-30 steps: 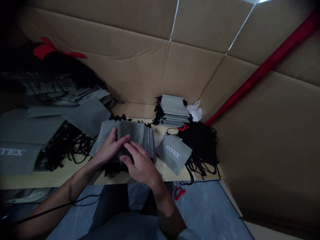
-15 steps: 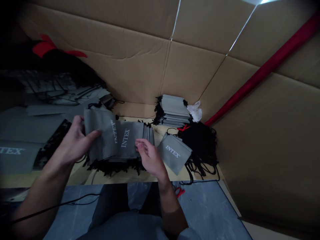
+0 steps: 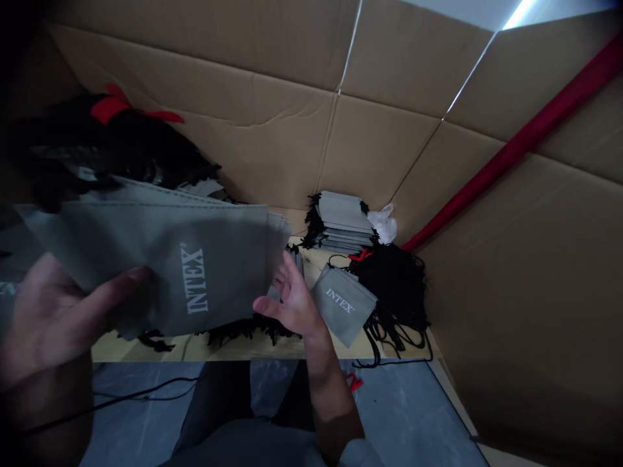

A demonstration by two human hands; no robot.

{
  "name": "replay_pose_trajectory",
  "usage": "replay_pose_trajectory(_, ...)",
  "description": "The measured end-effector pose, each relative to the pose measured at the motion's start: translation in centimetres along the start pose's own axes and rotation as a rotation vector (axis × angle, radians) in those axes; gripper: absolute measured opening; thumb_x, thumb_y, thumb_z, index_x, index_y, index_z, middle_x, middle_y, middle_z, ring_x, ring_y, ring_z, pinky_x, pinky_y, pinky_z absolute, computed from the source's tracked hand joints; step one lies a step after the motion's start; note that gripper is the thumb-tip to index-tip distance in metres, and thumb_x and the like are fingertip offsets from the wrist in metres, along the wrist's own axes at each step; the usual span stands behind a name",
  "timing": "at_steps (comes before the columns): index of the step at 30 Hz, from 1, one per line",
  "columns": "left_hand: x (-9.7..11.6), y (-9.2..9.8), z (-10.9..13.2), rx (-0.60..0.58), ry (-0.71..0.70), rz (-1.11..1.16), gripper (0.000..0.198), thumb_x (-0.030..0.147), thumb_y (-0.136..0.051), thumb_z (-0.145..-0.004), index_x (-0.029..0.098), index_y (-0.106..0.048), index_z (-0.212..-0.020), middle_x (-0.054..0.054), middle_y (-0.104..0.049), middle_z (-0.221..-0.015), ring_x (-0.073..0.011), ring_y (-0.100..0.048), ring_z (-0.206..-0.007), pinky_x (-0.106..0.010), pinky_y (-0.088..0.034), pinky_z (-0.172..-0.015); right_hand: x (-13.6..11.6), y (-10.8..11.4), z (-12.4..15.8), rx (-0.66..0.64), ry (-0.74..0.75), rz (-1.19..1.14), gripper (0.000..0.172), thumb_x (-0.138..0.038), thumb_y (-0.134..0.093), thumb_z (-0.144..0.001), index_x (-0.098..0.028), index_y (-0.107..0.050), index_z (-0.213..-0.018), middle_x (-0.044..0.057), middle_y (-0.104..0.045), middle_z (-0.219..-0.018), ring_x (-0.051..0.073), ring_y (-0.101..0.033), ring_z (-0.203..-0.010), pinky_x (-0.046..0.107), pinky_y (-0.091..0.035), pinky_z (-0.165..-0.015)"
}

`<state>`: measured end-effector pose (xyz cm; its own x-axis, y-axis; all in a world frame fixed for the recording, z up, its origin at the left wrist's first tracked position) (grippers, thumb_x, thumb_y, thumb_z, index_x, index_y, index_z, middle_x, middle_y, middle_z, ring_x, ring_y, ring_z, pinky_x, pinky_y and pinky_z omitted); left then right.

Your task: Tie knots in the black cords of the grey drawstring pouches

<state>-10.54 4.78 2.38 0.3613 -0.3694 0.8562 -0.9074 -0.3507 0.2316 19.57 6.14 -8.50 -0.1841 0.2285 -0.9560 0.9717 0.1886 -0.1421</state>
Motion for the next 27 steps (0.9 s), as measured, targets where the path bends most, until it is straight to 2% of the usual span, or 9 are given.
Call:
replay_pose_trajectory(3,-1.4,-1.0,-0.3,0.065,0.003,0.009,0.041,0.052,-0.09,-0.066,0.021,-0.073,-0.088,-0.002,-0.072,-0.079,-0.0216,-0.063,-0.07,-0.031,-0.053,-0.06,0.0,-0.5,-0.7,-0.014,-0.031,-0.11,0.088,-0.063,-0.114,-0.076,-0.031,-0.076,-0.149,0.012,-0.085,-0.156,0.036,-0.083,-0.146,0.055,-0.066,-0.129)
replay_pose_trajectory(5,-2.3,-1.3,-0.3,0.14,-0.004,0.013,0.042,0.055,-0.09,-0.072,0.02,-0.073,-0.089,-0.004,-0.074,-0.08,-0.0215,-0.063,-0.071,-0.032,-0.053,-0.063,0.2,-0.4,-0.8,0.005,-0.055,-0.18,0.07,-0.054,-0.113,-0.08,-0.03,-0.081,-0.137,0.008,-0.091,-0.142,0.035,-0.086,-0.137,0.054,-0.067,-0.126)
replay_pose_trajectory(6,-2.7,-1.3,-0.2,0.185,-0.01,0.018,0.045,0.057,-0.091,-0.075,0.019,-0.074,-0.092,-0.005,-0.076,-0.084,-0.0224,-0.065,-0.074,-0.034,-0.054,-0.066,0.3,-0.4,-0.7,0.014,-0.064,-0.217,0.067,-0.055,-0.114,-0.078,-0.03,-0.083,-0.132,0.008,-0.093,-0.136,0.036,-0.087,-0.135,0.056,-0.067,-0.125)
replay_pose_trajectory(8,-3.4,-1.3,0.4,0.274,-0.027,0.035,0.054,0.065,-0.094,-0.081,0.018,-0.075,-0.1,-0.007,-0.079,-0.093,-0.0255,-0.071,-0.084,-0.038,-0.059,-0.077,0.5,-0.6,-0.2,0.026,-0.074,-0.296,0.074,-0.062,-0.115,-0.069,-0.029,-0.086,-0.128,0.01,-0.094,-0.129,0.04,-0.086,-0.135,0.063,-0.067,-0.124)
replay_pose_trajectory(11,-3.7,-2.0,1.9,0.383,-0.06,0.08,0.063,0.075,-0.094,-0.088,0.018,-0.076,-0.108,-0.009,-0.082,-0.105,-0.0304,-0.077,-0.103,-0.046,-0.064,-0.099,0.5,-1.4,0.5,0.068,-0.059,-0.41,0.092,-0.086,-0.108,-0.057,-0.033,-0.089,-0.129,0.014,-0.092,-0.134,0.046,-0.081,-0.146,0.072,-0.062,-0.128)
replay_pose_trajectory(14,-3.2,-4.2,3.3,0.379,-0.097,0.153,0.065,0.081,-0.091,-0.091,0.02,-0.079,-0.114,-0.011,-0.084,-0.109,-0.0333,-0.08,-0.112,-0.048,-0.068,-0.107,0.5,-2.2,0.6,0.155,-0.026,-0.485,0.09,-0.095,-0.1,-0.06,-0.036,-0.091,-0.127,0.013,-0.091,-0.141,0.045,-0.074,-0.156,0.074,-0.056,-0.134)
replay_pose_trajectory(19,-2.5,-7.2,4.6,0.322,-0.069,0.278,0.061,0.076,-0.094,-0.093,0.024,-0.082,-0.12,-0.01,-0.086,-0.111,-0.0319,-0.083,-0.107,-0.045,-0.072,-0.1,0.6,-1.5,0.2,0.344,0.033,-0.555,0.081,-0.086,-0.097,-0.076,-0.033,-0.089,-0.136,0.013,-0.091,-0.142,0.042,-0.07,-0.163,0.075,-0.053,-0.138)
replay_pose_trajectory(23,-2.6,-7.6,4.0,0.33,-0.007,0.372,0.064,0.068,-0.104,-0.084,0.023,-0.08,-0.123,-0.009,-0.086,-0.116,-0.031,-0.083,-0.109,-0.045,-0.071,-0.104,0.5,-0.5,0.4,0.463,0.078,-0.557,0.07,-0.068,-0.1,-0.083,-0.031,-0.087,-0.141,0.013,-0.091,-0.144,0.04,-0.072,-0.16,0.072,-0.055,-0.138)
replay_pose_trajectory(27,-3.3,-8.0,3.2,0.347,0.09,0.507,0.056,0.058,-0.11,-0.079,0.025,-0.079,-0.112,-0.004,-0.085,-0.108,-0.0272,-0.082,-0.102,-0.04,-0.07,-0.1,0.2,-0.5,0.9,0.532,0.12,-0.507,0.072,-0.059,-0.103,-0.083,-0.03,-0.085,-0.146,0.013,-0.092,-0.141,0.039,-0.08,-0.149,0.071,-0.062,-0.132)
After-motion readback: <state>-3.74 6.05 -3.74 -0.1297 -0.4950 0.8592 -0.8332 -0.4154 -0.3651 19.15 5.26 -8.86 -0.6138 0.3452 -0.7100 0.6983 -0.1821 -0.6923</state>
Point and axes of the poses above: each hand's wrist, its own z-axis away from the middle knuckle, its own y-axis out of the back of the hand, x = y × z, the point moved 10 cm from there along -z, towards the middle knuckle
